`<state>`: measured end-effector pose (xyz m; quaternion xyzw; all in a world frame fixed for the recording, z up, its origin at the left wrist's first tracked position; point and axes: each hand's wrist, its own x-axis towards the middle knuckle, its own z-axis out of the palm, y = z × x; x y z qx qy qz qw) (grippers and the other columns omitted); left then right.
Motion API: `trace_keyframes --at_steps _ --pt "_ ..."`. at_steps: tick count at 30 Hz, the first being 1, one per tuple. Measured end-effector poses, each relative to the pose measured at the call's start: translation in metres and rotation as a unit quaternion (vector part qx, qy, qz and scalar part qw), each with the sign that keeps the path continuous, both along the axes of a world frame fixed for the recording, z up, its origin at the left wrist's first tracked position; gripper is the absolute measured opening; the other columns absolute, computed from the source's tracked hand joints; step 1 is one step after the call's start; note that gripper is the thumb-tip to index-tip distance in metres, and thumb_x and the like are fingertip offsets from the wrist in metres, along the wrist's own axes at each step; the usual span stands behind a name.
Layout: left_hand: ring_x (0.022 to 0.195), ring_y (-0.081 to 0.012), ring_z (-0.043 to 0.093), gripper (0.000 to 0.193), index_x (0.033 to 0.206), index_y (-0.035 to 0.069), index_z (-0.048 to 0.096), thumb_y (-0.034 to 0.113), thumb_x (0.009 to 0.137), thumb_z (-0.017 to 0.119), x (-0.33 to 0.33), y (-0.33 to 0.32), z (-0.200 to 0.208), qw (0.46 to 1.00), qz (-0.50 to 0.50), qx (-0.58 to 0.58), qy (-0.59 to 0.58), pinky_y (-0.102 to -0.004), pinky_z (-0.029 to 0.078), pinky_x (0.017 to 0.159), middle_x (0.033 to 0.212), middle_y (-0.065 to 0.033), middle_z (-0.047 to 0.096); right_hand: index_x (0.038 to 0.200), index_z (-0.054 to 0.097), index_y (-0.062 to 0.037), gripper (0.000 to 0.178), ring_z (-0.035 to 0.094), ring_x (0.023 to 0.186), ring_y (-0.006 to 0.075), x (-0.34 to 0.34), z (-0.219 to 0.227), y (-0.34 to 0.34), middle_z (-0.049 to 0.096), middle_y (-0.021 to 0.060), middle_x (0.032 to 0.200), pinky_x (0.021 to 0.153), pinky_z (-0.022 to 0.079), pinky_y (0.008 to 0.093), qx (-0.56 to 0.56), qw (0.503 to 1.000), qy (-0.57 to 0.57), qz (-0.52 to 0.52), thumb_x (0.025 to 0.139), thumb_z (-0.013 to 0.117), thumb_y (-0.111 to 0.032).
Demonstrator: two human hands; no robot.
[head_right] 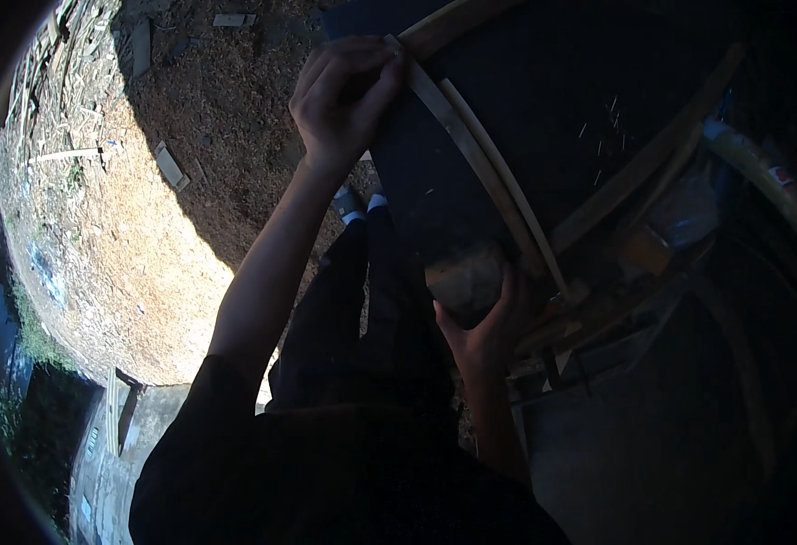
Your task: Assemble a wooden frame by positioning wooden strips and securing them with small nails or pins.
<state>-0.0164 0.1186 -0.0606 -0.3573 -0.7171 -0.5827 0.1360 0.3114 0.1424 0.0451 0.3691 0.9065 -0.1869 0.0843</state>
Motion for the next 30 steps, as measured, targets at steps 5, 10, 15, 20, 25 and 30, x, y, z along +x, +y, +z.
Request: trace_keyframes --at_steps 5,10,15,20,25,30 --pt "0.095 -0.0208 0.075 0.013 0.089 0.004 0.076 0.005 0.080 0.085 0.004 -0.002 0.000 1.000 -0.007 -0.001 -0.024 -0.0335 0.060 0.081 0.099 -0.0074 0.078 0.159 0.029 0.0008 0.104 0.040 0.144 0.0395 -0.009 0.018 0.006 0.040 0.0209 0.155 0.115 0.038 0.0551 -0.299 0.936 0.173 -0.069 0.081 0.079 -0.047" --pt "0.093 -0.0195 0.075 0.012 0.088 0.006 0.076 0.007 0.080 0.085 0.003 0.001 -0.003 1.000 0.012 0.017 -0.019 -0.0325 0.059 0.081 0.101 -0.0059 0.078 0.158 0.036 -0.0015 0.100 0.045 0.137 0.0375 -0.073 0.027 0.034 0.040 0.0210 0.155 0.111 0.041 0.0525 -0.179 0.949 0.261 0.008 0.080 0.073 -0.053" --pt "0.093 -0.0195 0.075 0.014 0.088 0.006 0.076 0.008 0.078 0.086 0.004 0.004 -0.004 0.999 0.021 0.022 -0.030 -0.0321 0.058 0.080 0.100 -0.0053 0.078 0.157 0.044 -0.0105 0.090 0.044 0.137 0.0335 -0.177 0.044 0.075 0.043 0.0166 0.145 0.111 0.043 0.0490 0.063 0.949 0.269 0.154 0.078 0.078 -0.036" --pt "0.092 -0.0189 0.075 0.017 0.088 0.007 0.076 0.010 0.075 0.088 0.002 0.001 -0.005 0.999 0.025 0.024 -0.031 -0.0319 0.058 0.079 0.101 -0.0050 0.078 0.157 0.045 -0.0114 0.095 0.044 0.137 0.0322 -0.213 0.024 0.098 0.047 0.0167 0.138 0.110 0.045 0.0452 0.111 0.932 0.291 0.186 0.075 0.084 -0.040" --pt "0.092 -0.0190 0.074 0.017 0.088 0.008 0.076 0.011 0.076 0.087 0.003 0.006 -0.007 0.999 0.028 0.023 -0.032 -0.0320 0.059 0.078 0.100 -0.0033 0.077 0.157 0.045 -0.0101 0.099 0.047 0.135 0.0332 -0.216 0.015 0.100 0.051 0.0180 0.135 0.111 0.044 0.0443 0.142 0.940 0.241 0.198 0.074 0.088 -0.044" --pt "0.092 -0.0192 0.074 0.017 0.089 0.009 0.075 0.013 0.077 0.086 0.003 0.009 -0.006 0.998 0.024 0.048 -0.033 -0.0322 0.061 0.077 0.098 -0.0020 0.077 0.156 0.039 0.0005 0.103 0.043 0.143 0.0373 -0.205 -0.003 0.119 0.044 0.0233 0.150 0.119 0.039 0.0535 -0.408 0.818 0.365 -0.178 0.079 0.083 -0.050"
